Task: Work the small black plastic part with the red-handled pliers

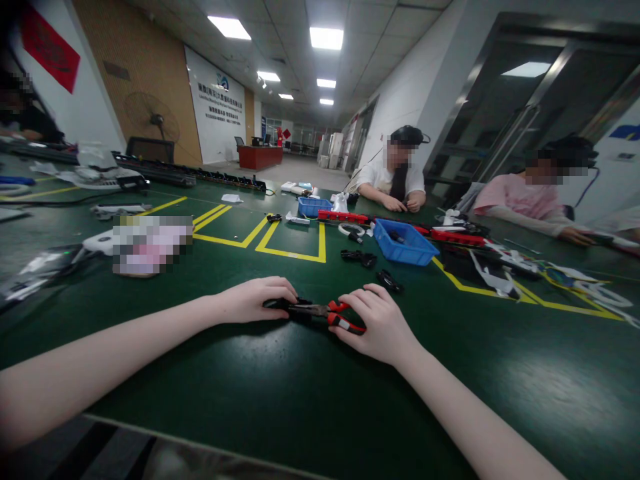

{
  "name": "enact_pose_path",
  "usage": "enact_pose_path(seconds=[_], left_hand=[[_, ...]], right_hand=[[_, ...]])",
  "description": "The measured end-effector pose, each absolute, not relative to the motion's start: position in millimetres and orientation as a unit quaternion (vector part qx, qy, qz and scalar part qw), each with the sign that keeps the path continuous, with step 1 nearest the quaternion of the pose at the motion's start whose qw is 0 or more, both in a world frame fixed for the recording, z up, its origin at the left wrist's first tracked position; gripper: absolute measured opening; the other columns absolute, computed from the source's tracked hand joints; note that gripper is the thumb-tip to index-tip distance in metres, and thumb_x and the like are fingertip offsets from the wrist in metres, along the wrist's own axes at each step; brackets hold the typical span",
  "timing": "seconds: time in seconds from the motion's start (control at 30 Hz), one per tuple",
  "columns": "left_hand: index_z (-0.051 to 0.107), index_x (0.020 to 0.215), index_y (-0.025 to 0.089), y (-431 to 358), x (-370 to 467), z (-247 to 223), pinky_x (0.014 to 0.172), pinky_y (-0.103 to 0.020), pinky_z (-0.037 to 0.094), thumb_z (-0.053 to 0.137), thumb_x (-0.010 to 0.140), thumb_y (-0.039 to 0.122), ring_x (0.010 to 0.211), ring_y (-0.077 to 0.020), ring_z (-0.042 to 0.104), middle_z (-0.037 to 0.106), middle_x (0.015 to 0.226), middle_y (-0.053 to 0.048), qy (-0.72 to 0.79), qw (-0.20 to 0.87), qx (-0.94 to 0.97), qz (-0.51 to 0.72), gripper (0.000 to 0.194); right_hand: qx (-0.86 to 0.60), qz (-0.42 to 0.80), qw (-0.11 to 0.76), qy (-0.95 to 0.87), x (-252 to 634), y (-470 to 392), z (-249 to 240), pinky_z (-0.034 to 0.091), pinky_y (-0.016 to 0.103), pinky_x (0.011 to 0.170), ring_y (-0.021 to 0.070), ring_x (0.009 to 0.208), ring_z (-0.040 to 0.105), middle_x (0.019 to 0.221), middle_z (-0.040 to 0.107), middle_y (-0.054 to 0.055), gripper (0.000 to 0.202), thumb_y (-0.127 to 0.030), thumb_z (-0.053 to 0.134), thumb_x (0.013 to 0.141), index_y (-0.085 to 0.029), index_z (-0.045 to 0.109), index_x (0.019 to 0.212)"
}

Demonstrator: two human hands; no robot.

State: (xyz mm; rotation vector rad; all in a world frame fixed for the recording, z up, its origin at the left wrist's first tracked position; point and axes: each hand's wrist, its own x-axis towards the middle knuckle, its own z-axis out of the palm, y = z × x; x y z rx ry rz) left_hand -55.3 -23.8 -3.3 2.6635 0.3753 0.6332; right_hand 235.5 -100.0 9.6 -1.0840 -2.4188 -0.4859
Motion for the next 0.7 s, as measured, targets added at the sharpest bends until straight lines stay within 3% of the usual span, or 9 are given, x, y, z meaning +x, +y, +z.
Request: enact_pose_path(seconds=[0.4,0.6,0.7], left_hand=[[0.063,0.108,0.017,-24.6,-51.5,-0.5,0.094,-0.032,0.048,0.061,0.088,0.019,0.107,-0.0191,0.059,0.062,0.114,-0.008,0.124,0.22,0.944,0.212,0.02],[0.062,0.109,0.017,-27.8,-50.1,2.5,0.092,-0.031,0.048,0.061,0.089,0.018,0.107,-0.0186,0.06,0.062,0.116,-0.008,0.132,0.246,0.939,0.201,0.021],[0.062,0.108,0.016,-28.1,-49.7,2.3,0.093,-0.032,0.049,0.061,0.088,0.018,0.107,-0.0187,0.06,0.062,0.116,-0.009,0.133,0.244,0.938,0.206,0.02]], right_hand=[[-0.38,-0.204,0.213,-0.877,236.8,-98.3,11.9,0.034,0.051,0.102,0.0216,0.084,0.065,0.089,0.07,0.006,0.033,-0.043,0.065,0.079,-0.019,0.062,0.101],[-0.379,-0.21,0.2,-0.879,239.7,-97.8,10.4,0.05,0.037,0.077,0.0228,0.086,0.063,0.096,0.069,0.011,0.035,-0.041,0.064,0.08,-0.015,0.062,0.103],[-0.384,-0.197,0.202,-0.879,238.9,-99.3,9.5,0.052,0.035,0.075,0.0225,0.088,0.063,0.1,0.067,0.012,0.032,-0.035,0.063,0.08,-0.014,0.061,0.104]])
